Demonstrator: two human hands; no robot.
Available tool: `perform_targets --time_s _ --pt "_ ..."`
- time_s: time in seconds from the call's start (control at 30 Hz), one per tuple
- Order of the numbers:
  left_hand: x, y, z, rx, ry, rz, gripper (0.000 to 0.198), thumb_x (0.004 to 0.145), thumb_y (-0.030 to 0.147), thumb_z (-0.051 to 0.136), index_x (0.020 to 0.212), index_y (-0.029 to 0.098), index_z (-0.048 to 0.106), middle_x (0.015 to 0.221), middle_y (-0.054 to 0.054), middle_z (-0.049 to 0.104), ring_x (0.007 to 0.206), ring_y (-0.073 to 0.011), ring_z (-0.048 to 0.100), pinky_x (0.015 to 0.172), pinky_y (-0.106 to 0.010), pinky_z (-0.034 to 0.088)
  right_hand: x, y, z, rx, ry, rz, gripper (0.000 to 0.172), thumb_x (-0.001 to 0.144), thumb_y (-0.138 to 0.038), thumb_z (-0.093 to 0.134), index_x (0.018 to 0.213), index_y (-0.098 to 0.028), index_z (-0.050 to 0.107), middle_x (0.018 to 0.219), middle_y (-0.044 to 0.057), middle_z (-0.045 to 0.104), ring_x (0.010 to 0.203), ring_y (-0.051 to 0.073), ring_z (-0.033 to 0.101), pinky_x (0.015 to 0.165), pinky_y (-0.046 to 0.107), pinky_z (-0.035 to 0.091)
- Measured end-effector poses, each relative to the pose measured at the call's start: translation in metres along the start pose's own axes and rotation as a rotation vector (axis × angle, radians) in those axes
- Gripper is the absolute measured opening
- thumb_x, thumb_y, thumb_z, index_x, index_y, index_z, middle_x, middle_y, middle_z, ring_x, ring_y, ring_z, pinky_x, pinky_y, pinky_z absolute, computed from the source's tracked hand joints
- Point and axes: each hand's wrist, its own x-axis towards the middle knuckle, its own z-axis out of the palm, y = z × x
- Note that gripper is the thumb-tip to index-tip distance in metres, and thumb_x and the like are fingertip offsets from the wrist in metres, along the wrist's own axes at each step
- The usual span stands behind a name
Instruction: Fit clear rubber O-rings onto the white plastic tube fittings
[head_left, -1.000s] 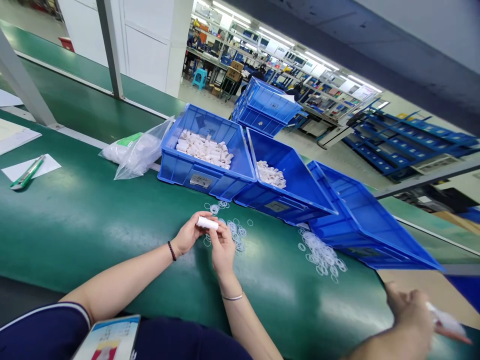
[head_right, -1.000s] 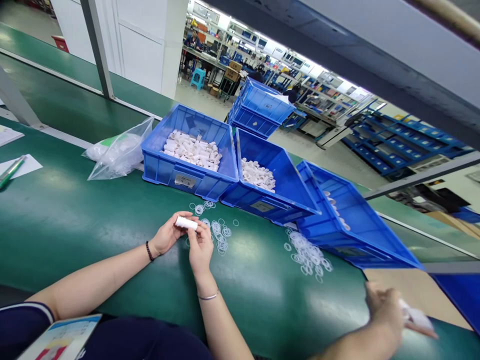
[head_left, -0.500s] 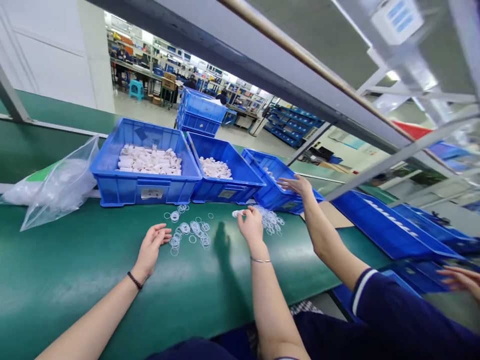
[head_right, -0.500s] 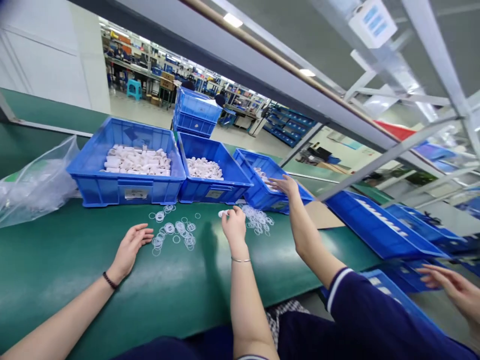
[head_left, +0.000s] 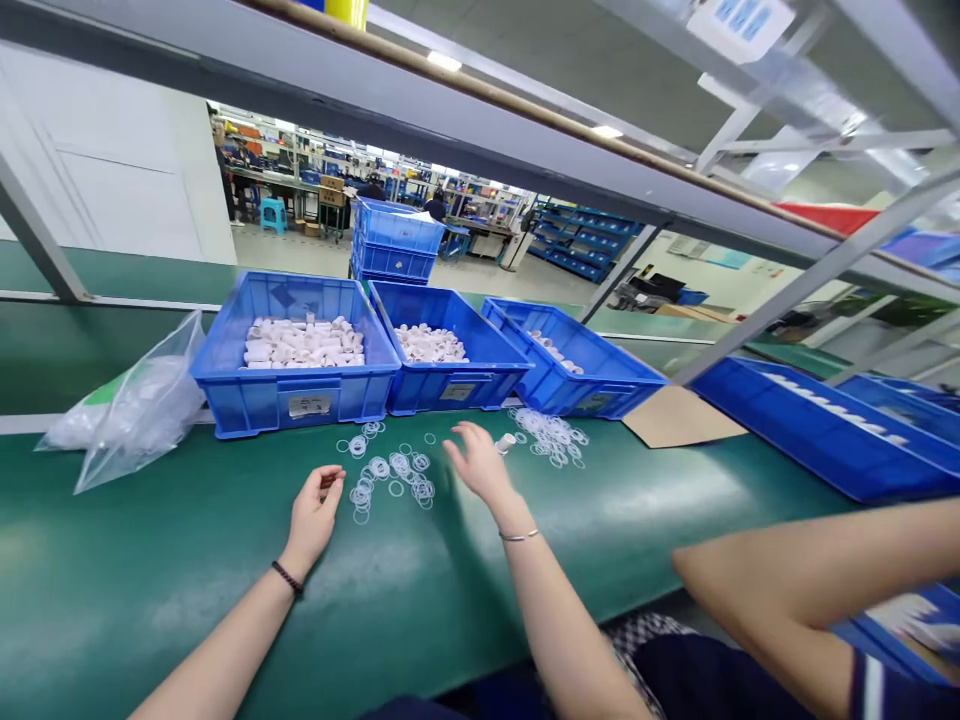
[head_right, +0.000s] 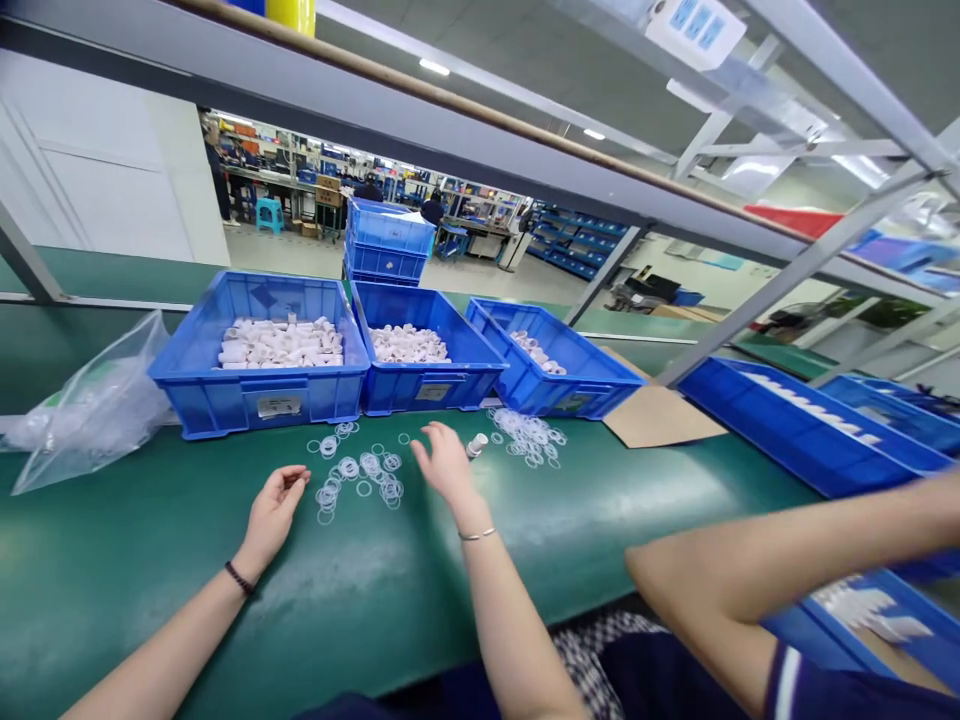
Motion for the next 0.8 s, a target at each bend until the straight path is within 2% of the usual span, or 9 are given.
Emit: perform_targets --time_s 0.13,0.2,0.27,0.4,0.6,0.7,0.8 --pt "0.000 0.000 -0.003 0.053 0.000 0.043 0.038 0.080 0.051 0.061 0.099 0.018 0.061 0.104 -0.011 0.067 0.101 -0.0260 0.063 0.093 -0.043 0.046 -0.010 -0.033 0.046 0.047 -0.150 0.012 0.058 0.095 -0.048 0.044 0.138 -0.009 0.048 0.145 0.020 0.042 0.137 0.033 0.036 0.111 0.053 0.030" --pt "0.000 0.000 -0.004 0.062 0.009 0.052 0.037 0.080 0.051 0.060 0.097 0.019 0.061 0.102 -0.011 0.067 0.098 -0.0260 0.063 0.092 -0.042 0.047 -0.014 -0.042 0.060 0.069 -0.180 0.014 0.060 0.096 -0.047 0.039 0.139 -0.006 0.047 0.147 0.022 0.039 0.140 0.034 0.031 0.113 0.055 0.026" --pt "0.001 0.001 -0.004 0.075 0.019 0.069 0.036 0.081 0.051 0.059 0.095 0.019 0.062 0.099 -0.010 0.068 0.096 -0.0258 0.064 0.089 -0.041 0.049 -0.018 -0.050 0.069 0.131 -0.211 -0.013 0.060 0.098 -0.047 0.035 0.140 -0.006 0.047 0.148 0.018 0.038 0.142 0.030 0.028 0.116 0.051 0.023" --pt "0.001 0.004 0.000 0.100 0.031 0.121 0.032 0.083 0.049 0.057 0.092 0.019 0.063 0.094 -0.010 0.069 0.091 -0.0254 0.065 0.082 -0.039 0.052 -0.023 -0.070 0.080 0.280 -0.194 -0.028 0.060 0.099 -0.049 0.030 0.139 -0.009 0.049 0.146 0.014 0.043 0.141 0.027 0.031 0.118 0.047 0.023" --pt "0.001 0.003 0.000 0.154 0.018 0.162 0.031 0.086 0.046 0.053 0.095 0.018 0.062 0.097 -0.011 0.068 0.091 -0.0245 0.065 0.083 -0.040 0.052 -0.017 -0.120 0.092 0.413 -0.015 -0.040 0.051 0.098 -0.044 0.034 0.124 -0.010 0.061 0.127 0.018 0.060 0.122 0.029 0.052 0.106 0.048 0.040" --pt "0.002 -0.002 -0.001 0.182 0.004 0.170 0.030 0.087 0.043 0.052 0.100 0.018 0.061 0.103 -0.012 0.066 0.096 -0.0247 0.064 0.086 -0.041 0.051 -0.015 -0.145 0.093 0.413 -0.007 -0.081 0.045 0.098 -0.041 0.036 0.124 -0.014 0.061 0.126 0.015 0.060 0.121 0.028 0.052 0.107 0.047 0.038" --pt "0.000 -0.007 -0.002 0.227 -0.012 0.198 0.032 0.085 0.040 0.054 0.108 0.018 0.060 0.113 -0.013 0.062 0.106 -0.0266 0.059 0.095 -0.046 0.047 -0.013 -0.160 0.087 0.419 -0.019 -0.146 0.040 0.097 -0.039 0.041 0.124 -0.016 0.060 0.130 0.012 0.058 0.124 0.025 0.049 0.109 0.042 0.037"
